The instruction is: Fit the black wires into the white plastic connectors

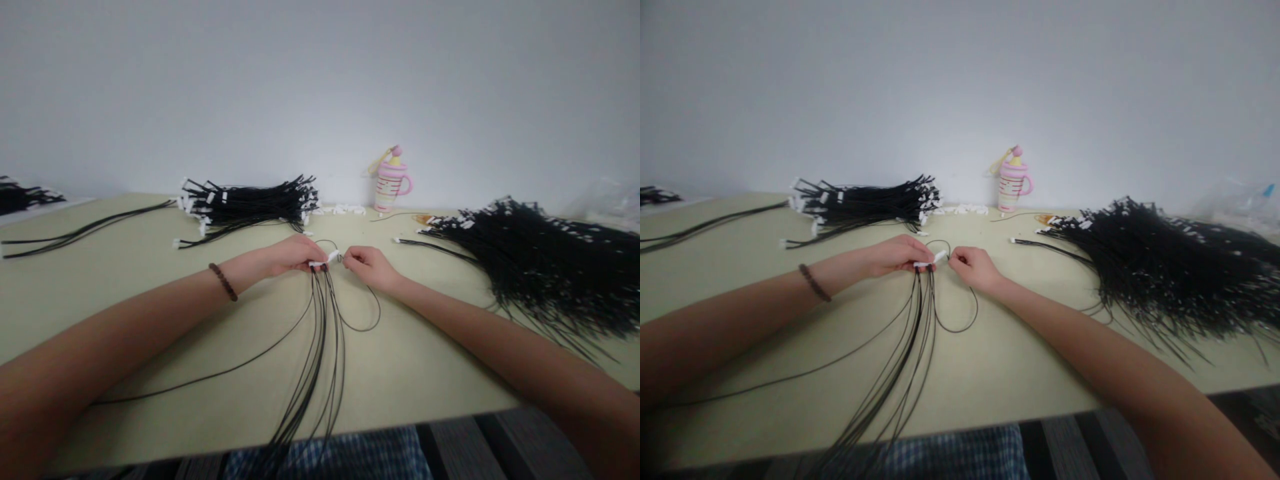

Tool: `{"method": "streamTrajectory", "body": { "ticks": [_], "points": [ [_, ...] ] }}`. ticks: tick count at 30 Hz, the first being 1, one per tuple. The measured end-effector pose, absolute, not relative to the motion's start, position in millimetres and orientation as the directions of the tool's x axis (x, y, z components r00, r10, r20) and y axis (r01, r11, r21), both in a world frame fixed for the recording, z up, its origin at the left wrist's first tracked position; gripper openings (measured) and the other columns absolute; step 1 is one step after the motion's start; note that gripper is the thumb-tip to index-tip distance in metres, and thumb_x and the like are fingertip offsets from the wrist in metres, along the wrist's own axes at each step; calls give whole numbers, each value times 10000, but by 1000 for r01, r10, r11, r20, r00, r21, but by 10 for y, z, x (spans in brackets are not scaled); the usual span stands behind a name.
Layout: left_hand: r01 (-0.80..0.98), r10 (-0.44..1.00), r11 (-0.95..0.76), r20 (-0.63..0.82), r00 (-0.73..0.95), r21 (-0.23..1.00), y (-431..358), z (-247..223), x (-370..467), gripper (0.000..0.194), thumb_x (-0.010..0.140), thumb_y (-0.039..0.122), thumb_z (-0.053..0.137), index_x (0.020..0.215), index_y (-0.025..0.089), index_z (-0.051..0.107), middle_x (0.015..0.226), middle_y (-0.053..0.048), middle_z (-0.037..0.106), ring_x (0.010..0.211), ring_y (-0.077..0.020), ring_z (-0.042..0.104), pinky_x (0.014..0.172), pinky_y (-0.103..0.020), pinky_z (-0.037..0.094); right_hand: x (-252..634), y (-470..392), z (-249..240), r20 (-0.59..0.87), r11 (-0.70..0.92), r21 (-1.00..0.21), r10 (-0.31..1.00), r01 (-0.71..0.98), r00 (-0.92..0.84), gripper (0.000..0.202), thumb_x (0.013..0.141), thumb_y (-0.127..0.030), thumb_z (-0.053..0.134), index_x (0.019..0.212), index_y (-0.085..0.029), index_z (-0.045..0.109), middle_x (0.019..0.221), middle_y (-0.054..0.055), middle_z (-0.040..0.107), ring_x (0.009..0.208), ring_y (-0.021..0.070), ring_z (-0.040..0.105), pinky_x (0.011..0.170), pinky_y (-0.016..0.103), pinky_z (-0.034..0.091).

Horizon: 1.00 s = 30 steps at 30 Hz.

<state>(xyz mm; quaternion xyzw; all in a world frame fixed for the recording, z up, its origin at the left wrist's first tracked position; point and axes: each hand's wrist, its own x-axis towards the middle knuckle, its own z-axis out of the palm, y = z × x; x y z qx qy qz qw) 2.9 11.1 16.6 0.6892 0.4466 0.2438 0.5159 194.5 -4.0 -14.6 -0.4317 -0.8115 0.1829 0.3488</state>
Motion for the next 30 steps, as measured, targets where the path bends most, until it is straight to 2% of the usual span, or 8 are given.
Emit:
{"method": "streamTrajectory", "body": {
  "ticks": [6, 10, 12, 17, 20, 25, 30],
  "points": [
    [365, 858, -89, -115, 501, 927, 83, 186, 26, 188, 609, 245, 626, 659, 65, 649, 564, -30, 557, 508, -81, 453, 468, -203, 313, 1955, -27, -139, 444, 600, -544, 799, 587, -405, 200, 760, -203, 434, 577, -149, 494, 588, -17, 458, 612, 100, 432, 587, 223, 317],
    [367, 850, -115, -100, 517, 923, 106, 167, 8, 189, 620, 245, 616, 670, 66, 647, 571, -30, 554, 520, -85, 460, 475, -202, 313, 1950, 9, -155, 498, 653, -603, 757, 458, -422, 178, 737, -168, 452, 580, -145, 531, 869, 46, 564, 833, 125, 500, 754, 251, 364],
    [372, 848, -123, -97, 522, 920, 115, 157, 3, 189, 623, 247, 611, 676, 69, 650, 572, -30, 555, 523, -88, 461, 476, -204, 312, 1942, 19, -165, 484, 631, -662, 772, 404, -412, 183, 733, -163, 446, 567, -144, 521, 977, 59, 569, 851, 122, 513, 756, 252, 375],
    [379, 847, -137, -90, 524, 915, 107, 157, 10, 183, 630, 250, 605, 667, 78, 654, 555, -20, 541, 510, -83, 442, 469, -204, 299, 1903, 6, -160, 467, 598, -725, 792, 342, -394, 185, 728, -188, 442, 550, -149, 474, 928, 56, 596, 766, 116, 521, 697, 252, 390],
    [367, 841, -135, -89, 534, 920, 102, 159, 12, 186, 636, 253, 601, 680, 83, 661, 559, -18, 541, 515, -83, 444, 473, -204, 299, 1879, -10, -140, 488, 611, -722, 782, 325, -388, 173, 733, -194, 436, 569, -152, 475, 955, 64, 600, 777, 120, 521, 709, 258, 389],
    [370, 846, -156, -70, 529, 916, 96, 157, 15, 190, 632, 264, 606, 669, 87, 662, 552, -16, 542, 514, -85, 444, 478, -205, 303, 1875, -13, -148, 478, 603, -724, 789, 334, -387, 158, 728, -181, 425, 573, -159, 449, 866, 60, 600, 795, 135, 533, 721, 268, 392],
    [377, 847, -149, -79, 526, 914, 102, 153, 19, 155, 619, 243, 598, 628, 101, 660, 529, -11, 540, 505, -88, 441, 472, -206, 300, 1885, -15, -175, 507, 632, -670, 773, 390, -381, 115, 724, -176, 427, 611, -166, 438, 835, 49, 583, 770, 129, 518, 709, 264, 388]
  ]
}}
